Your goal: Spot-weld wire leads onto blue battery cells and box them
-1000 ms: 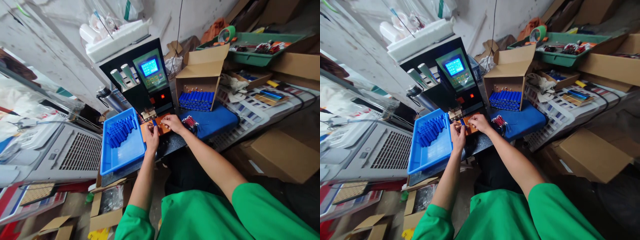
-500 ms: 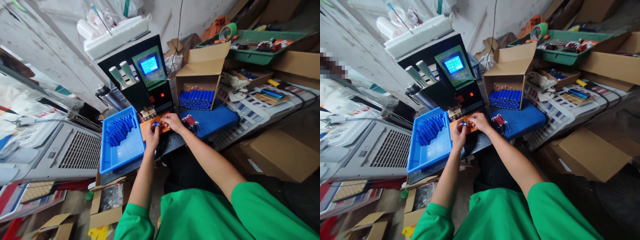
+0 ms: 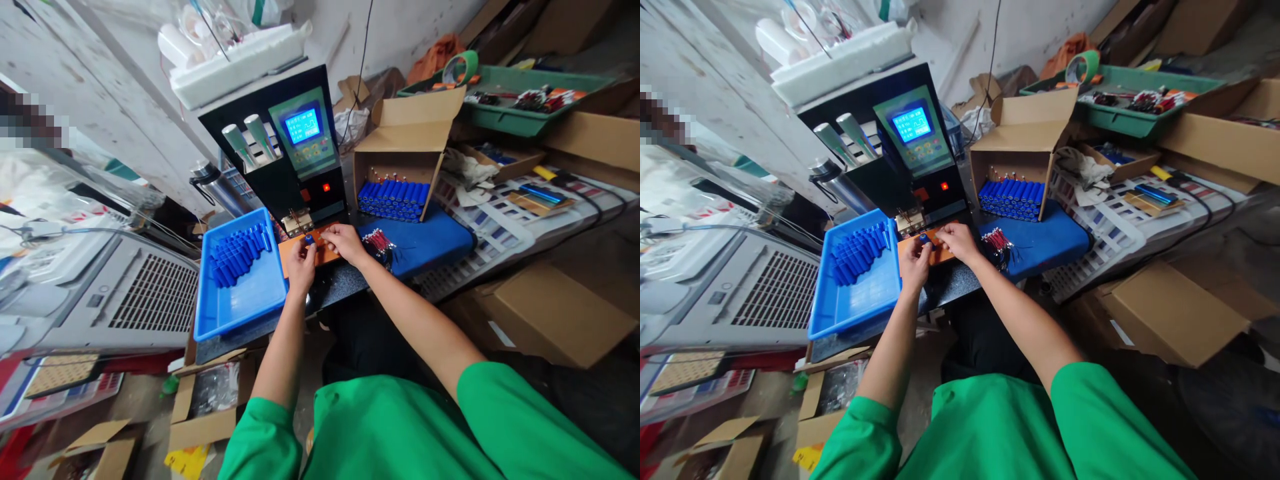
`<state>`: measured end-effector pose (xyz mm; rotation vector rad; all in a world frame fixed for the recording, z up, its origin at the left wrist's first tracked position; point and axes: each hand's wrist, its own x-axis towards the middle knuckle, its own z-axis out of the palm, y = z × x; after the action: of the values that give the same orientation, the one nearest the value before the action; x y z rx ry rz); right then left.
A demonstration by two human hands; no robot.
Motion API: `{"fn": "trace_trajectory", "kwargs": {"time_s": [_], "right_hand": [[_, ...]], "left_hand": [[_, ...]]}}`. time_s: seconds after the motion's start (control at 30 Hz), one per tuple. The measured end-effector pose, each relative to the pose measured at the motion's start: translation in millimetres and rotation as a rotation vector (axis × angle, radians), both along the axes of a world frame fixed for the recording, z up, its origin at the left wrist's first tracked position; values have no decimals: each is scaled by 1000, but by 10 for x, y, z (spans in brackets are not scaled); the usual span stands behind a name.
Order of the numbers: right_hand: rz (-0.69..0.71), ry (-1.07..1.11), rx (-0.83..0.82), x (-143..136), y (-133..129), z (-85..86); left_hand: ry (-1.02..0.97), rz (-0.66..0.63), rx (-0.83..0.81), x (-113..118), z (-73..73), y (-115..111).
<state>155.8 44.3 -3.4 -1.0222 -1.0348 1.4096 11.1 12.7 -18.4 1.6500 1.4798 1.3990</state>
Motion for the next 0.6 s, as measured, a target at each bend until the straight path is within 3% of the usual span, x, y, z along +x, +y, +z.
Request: {"fn": "trace_trajectory", "kwargs": {"time_s": [0.6], "right_hand": [[-36,35,37,-185,27,124]], "left_hand": [[-38,-28,-7,8,-31,5]]}}
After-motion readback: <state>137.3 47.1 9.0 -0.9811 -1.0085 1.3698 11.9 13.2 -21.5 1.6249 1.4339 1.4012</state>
